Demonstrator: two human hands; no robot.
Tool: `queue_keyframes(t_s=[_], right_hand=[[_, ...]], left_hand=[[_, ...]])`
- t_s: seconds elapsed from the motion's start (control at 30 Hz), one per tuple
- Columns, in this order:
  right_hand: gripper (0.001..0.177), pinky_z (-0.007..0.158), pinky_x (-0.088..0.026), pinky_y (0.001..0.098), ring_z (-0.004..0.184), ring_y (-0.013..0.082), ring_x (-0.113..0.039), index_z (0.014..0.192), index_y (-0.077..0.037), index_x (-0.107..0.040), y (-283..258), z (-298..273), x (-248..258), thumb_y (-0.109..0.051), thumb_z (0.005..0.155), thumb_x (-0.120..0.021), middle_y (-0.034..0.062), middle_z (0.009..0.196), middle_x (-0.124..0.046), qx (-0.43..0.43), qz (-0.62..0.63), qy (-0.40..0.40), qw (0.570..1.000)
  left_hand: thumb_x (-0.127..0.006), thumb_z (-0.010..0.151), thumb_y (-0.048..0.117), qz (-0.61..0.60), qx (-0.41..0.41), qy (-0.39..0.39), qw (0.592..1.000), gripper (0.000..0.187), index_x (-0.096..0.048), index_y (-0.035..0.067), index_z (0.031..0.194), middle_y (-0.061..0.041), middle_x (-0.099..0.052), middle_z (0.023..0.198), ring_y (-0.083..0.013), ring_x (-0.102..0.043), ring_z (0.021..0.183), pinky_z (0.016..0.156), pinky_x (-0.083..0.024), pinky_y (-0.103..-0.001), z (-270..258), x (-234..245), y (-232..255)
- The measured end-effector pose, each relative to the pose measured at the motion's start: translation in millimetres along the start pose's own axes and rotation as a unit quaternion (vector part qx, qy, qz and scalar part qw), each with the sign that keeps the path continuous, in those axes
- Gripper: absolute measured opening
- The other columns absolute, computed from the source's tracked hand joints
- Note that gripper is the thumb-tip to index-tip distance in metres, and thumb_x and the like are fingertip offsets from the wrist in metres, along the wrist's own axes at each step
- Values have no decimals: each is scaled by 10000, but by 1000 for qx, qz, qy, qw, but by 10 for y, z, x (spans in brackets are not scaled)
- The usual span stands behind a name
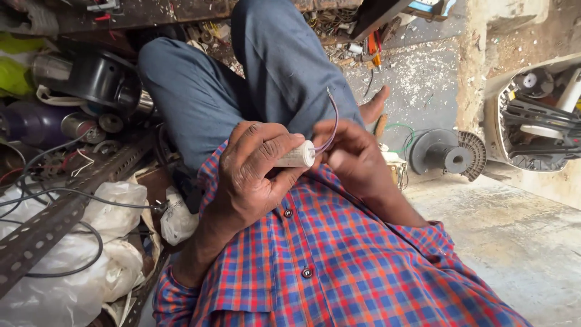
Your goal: The person strips the ends of wires on a capacitor by hand and then twists them onto the terminals of a motor armature. They use a screwdriver to secure the connections and wrap the wires around the armature's commutator.
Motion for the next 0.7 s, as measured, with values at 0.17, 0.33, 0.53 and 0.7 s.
queue_keyframes(t_s=[0.17, 0.33, 0.53, 0.7], right_hand=[[480, 1114, -550, 390, 1228, 193, -666, 1371, 12, -588, -78, -37, -218, -107, 975, -832, 102, 1277, -688, 10, -95, -11, 995], [413, 1049, -529, 328, 1162, 167, -671, 1337, 18, -650, -60, -38, -186, -100, 981, -824, 97, 1214, -702, 6, -110, -49, 993], [472, 1037, -517, 302, 1143, 146, -671, 1344, 0, -661, -23, -67, -131, -161, 939, -840, 97, 1266, -706, 6, -195, -45, 980], [486, 1079, -499, 324, 1197, 181, -652, 1410, -29, -654, -116, -94, -120, -124, 968, -835, 110, 1285, -667, 30, -110, -55, 992]], left_hand=[[-943, 782, 80, 33, -34, -5, 999, 539, -651, 100, 1235, -57, -635, 1097, -241, -630, 997, 862, -552, -360, -1, 27, 77], [-927, 805, 46, 51, -64, -13, 997, 551, -644, 97, 1274, -56, -617, 1122, -249, -624, 1017, 891, -553, -386, 6, 25, 169], [-891, 828, -2, 75, -76, -35, 994, 543, -642, 93, 1300, -70, -615, 1145, -271, -628, 1057, 897, -558, -400, 9, -26, 203], [-863, 845, 127, -82, 25, -34, 996, 548, -588, 35, 1311, -136, -615, 1192, -231, -666, 1060, 853, -606, -331, -13, 11, 83]])
Point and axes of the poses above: each hand's wrist, its own z-axis towards the middle knuckle, its own x-axis out of the back of the hand, y = z × x, the point moved 6 cm from there along z, towards the middle knuckle
